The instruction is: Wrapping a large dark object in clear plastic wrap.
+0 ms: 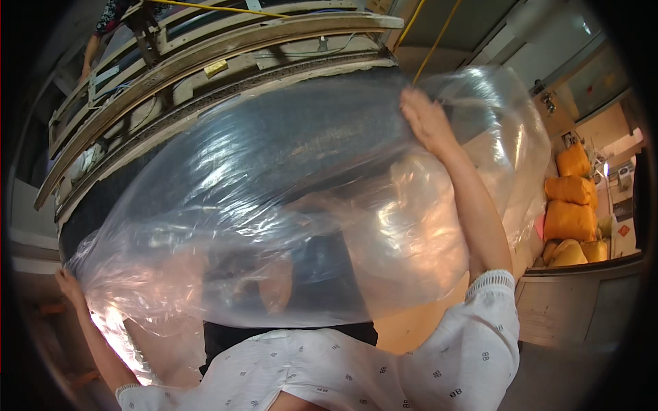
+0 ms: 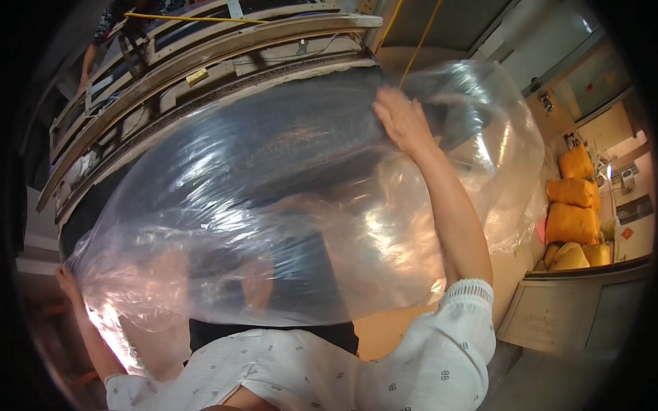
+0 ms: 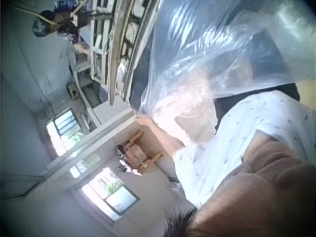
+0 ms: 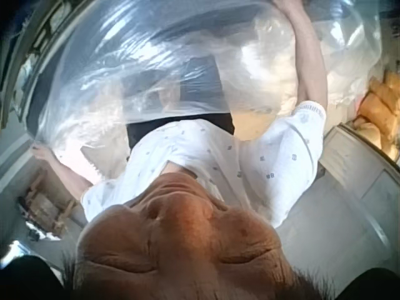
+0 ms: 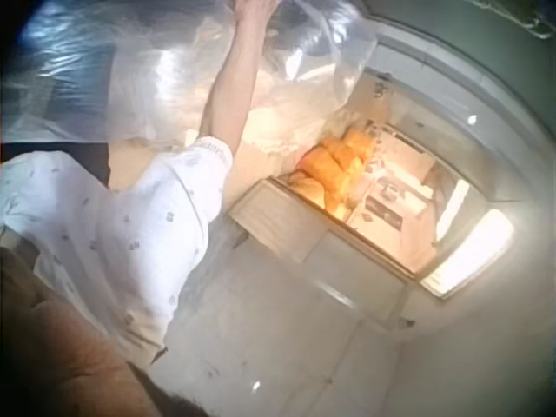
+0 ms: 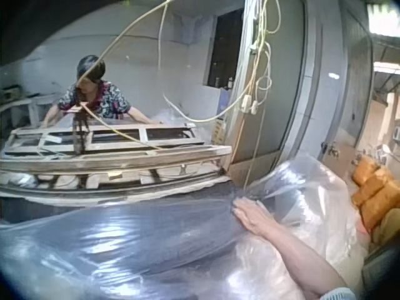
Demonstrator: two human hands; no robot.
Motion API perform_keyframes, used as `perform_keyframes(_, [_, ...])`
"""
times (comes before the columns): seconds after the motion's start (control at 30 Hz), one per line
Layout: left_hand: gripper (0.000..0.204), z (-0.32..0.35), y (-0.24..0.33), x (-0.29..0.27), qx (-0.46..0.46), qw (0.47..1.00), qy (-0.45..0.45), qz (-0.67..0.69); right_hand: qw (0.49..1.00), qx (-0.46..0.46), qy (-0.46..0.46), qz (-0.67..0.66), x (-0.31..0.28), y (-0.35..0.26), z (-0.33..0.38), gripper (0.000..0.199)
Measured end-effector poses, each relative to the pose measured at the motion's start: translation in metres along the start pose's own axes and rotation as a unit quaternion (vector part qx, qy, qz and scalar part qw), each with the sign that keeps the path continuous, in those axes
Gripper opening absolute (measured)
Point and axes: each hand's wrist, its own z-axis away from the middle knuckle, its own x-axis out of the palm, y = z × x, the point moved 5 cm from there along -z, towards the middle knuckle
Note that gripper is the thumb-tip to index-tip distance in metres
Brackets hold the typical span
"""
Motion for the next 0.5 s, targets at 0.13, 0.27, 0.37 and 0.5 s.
perform_keyframes(0.13, [0.03,-0.028,-0.058,-0.023,-0.064,0.989,-0.121,-0.062,0.943,0.212,-0.256,-0.038,0.024,0.008,-0.019,0.047])
perform_keyframes(0.27, [0.037,-0.048,-0.056,0.021,-0.083,0.97,-0.167,-0.155,0.995,0.068,-0.058,0.049,0.066,0.028,-0.033,0.05])
perform_keyframes(0.37, [0.051,-0.065,-0.078,-0.002,-0.053,0.985,-0.063,-0.149,0.991,0.039,-0.077,-0.1,0.092,0.052,-0.056,0.051])
perform_keyframes(0.5, [0.044,-0.067,-0.039,0.024,-0.058,0.954,-0.139,-0.258,0.96,0.142,-0.187,-0.154,0.112,0.116,-0.058,0.048])
